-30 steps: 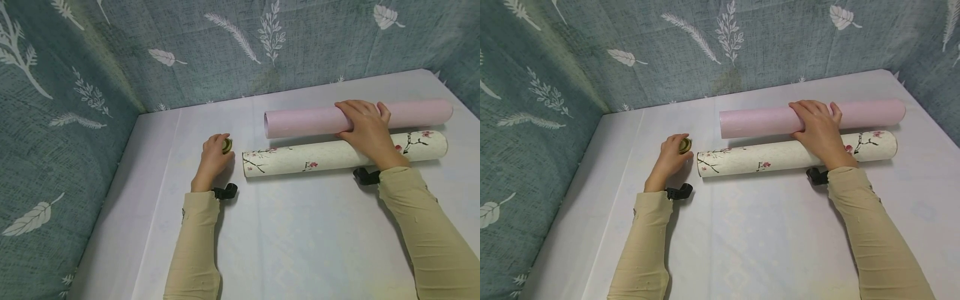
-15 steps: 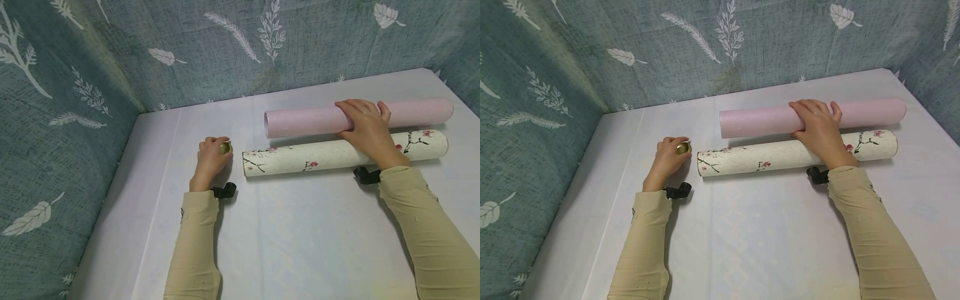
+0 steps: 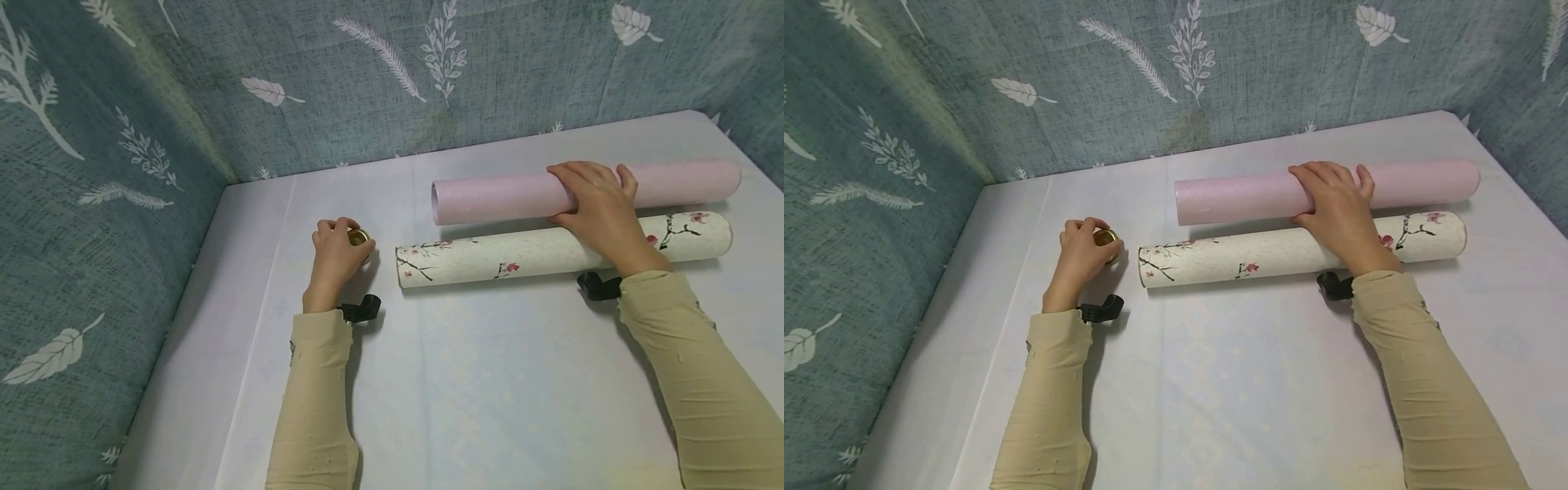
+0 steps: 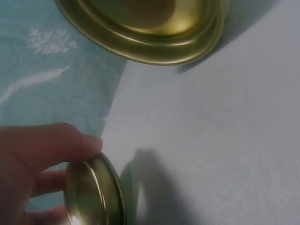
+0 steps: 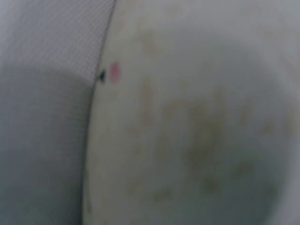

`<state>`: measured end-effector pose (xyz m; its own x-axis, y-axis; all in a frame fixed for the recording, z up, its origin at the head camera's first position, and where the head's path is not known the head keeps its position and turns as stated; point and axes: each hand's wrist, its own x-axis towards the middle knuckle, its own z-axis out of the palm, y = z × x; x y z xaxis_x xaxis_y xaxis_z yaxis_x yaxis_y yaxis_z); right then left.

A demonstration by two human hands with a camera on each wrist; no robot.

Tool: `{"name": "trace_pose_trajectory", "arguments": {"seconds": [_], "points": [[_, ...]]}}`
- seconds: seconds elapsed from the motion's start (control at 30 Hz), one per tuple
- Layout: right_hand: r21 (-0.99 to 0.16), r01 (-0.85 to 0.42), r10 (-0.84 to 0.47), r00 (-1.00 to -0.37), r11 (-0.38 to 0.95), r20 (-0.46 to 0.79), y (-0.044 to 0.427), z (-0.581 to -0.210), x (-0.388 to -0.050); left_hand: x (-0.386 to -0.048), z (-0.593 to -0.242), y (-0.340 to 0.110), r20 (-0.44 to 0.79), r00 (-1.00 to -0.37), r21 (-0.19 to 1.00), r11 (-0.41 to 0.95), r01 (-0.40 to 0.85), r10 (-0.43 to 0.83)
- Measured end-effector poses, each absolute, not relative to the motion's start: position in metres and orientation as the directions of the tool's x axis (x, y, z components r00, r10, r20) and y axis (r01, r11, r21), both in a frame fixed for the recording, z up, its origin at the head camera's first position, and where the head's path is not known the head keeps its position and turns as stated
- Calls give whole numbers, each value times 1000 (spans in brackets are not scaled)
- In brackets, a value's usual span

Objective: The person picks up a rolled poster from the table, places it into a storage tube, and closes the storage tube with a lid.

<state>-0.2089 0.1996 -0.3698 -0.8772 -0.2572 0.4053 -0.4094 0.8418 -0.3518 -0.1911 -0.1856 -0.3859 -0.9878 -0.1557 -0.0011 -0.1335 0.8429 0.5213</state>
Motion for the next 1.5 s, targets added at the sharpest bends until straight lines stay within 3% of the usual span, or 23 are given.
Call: {"name": "trace_pose_trajectory", "arguments": {"seconds": [0.2,0.43,0.8,1.5], "points": [[-353,-409,-255,-877,842,408,201,-371,-209,-193,-384,-187,21,-990,569,815,-105,-142],[-355,-413,-254,-873,839,416,202,-370,-209,-193,-382,-187,70,-994,543,839,-33,-85],[-366,-415,-250,-872,833,421,201,-370,-208,-191,-383,-188,63,-988,566,821,-80,-140],[-350,-421,-258,-867,837,427,200,-370,-210,-195,-382,-189,179,-970,636,772,-12,-163]]}}
